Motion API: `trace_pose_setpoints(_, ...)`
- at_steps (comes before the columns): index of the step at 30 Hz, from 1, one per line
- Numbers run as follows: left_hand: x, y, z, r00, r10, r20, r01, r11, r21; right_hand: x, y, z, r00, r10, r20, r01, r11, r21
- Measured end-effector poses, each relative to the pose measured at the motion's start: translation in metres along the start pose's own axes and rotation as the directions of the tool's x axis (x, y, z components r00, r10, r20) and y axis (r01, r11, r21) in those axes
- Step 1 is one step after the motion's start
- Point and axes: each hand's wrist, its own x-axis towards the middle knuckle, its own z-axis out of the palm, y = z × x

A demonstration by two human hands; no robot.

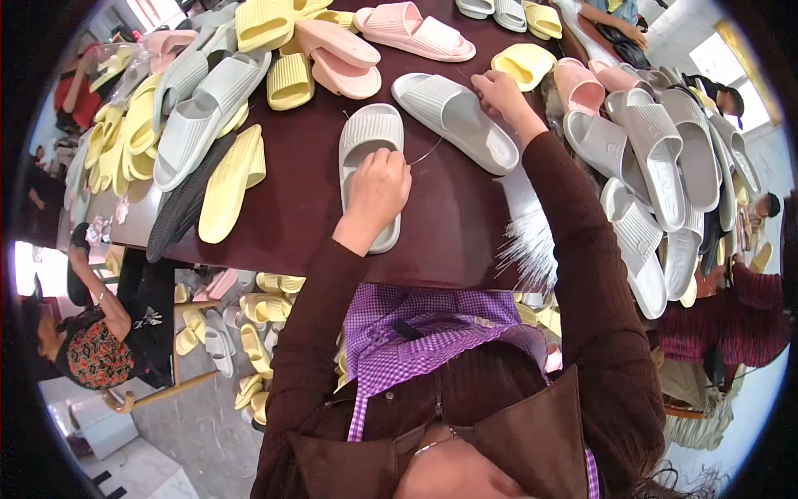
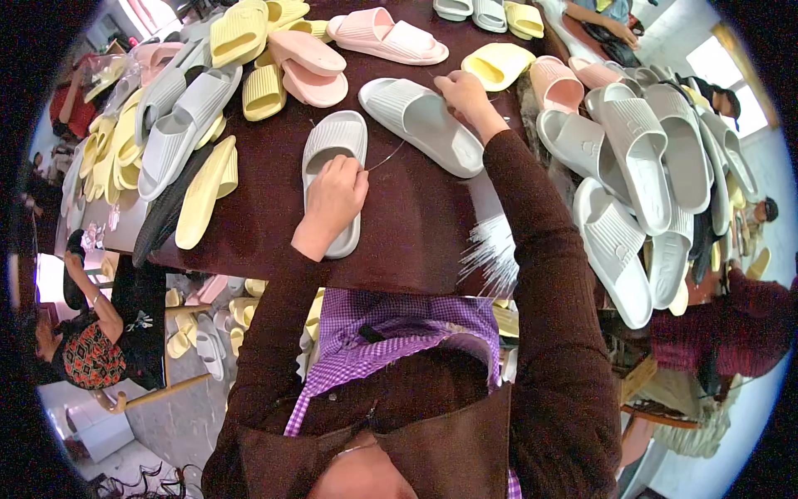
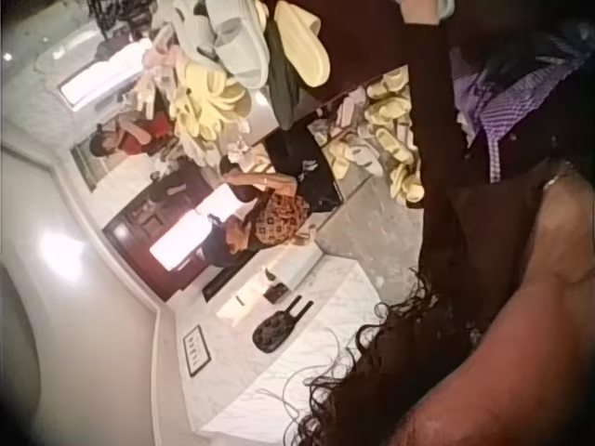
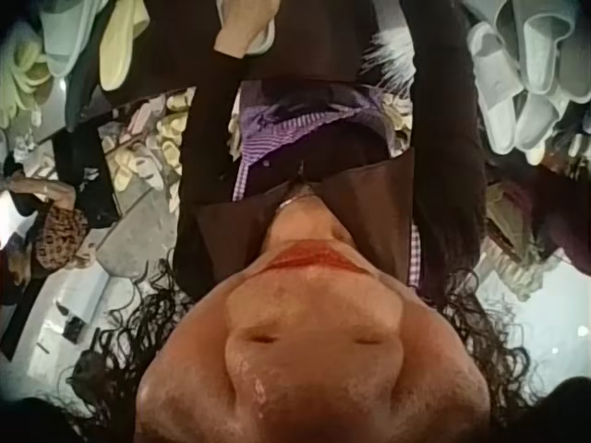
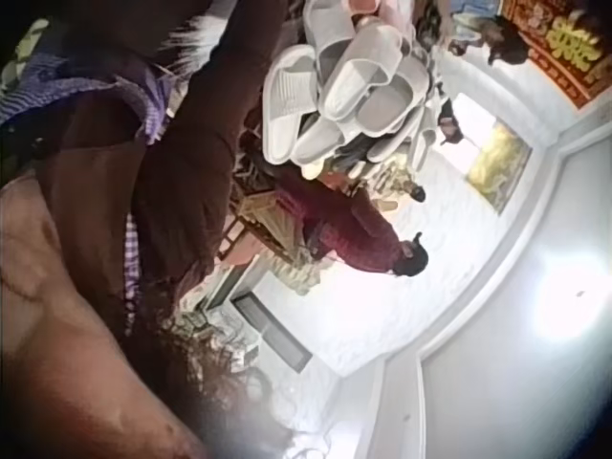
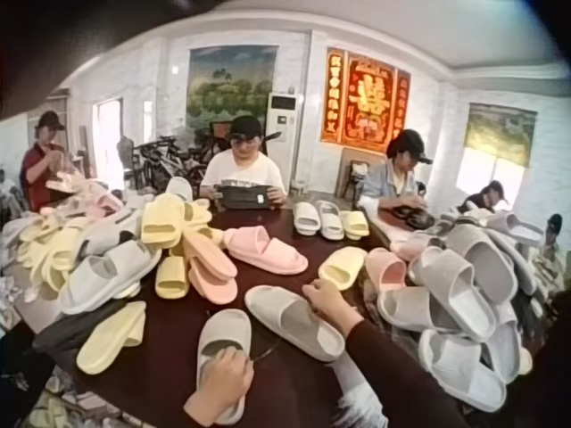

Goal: The person pairs various slippers by threading plastic ties through them and fastening them together by hand, then stacks and sorts the connected slippers on the table.

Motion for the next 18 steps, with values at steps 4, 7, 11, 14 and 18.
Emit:
trace_pose_setpoints(4, 0.008, 0.008, 0.004, 0.999, 0.027, -0.028, -0.025, 0.997, 0.076, 0.012, 0.017, -0.005, 0.837, -0.532, -0.129, 0.445, 0.798, -0.407)
trace_pose_setpoints(7, 0.001, 0.002, -0.001, 0.999, 0.011, -0.032, -0.005, 0.982, 0.186, -0.024, -0.001, 0.015, 0.942, -0.336, 0.016, 0.336, 0.939, -0.076)
trace_pose_setpoints(11, 0.008, 0.011, 0.005, 0.999, -0.012, -0.045, 0.021, 0.978, 0.21, -0.01, 0.033, 0.015, 0.742, -0.67, 0.028, 0.64, 0.695, -0.327)
trace_pose_setpoints(14, 0.002, 0.01, 0.002, 0.998, -0.032, -0.045, 0.042, 0.97, 0.241, -0.037, 0.024, 0.037, 0.754, -0.656, 0.034, 0.603, 0.67, -0.433)
trace_pose_setpoints(18, 0.001, 0.011, 0.001, 0.999, -0.012, -0.052, 0.025, 0.964, 0.266, -0.06, 0.026, 0.058, 0.792, -0.611, 0.022, 0.519, 0.653, -0.552)
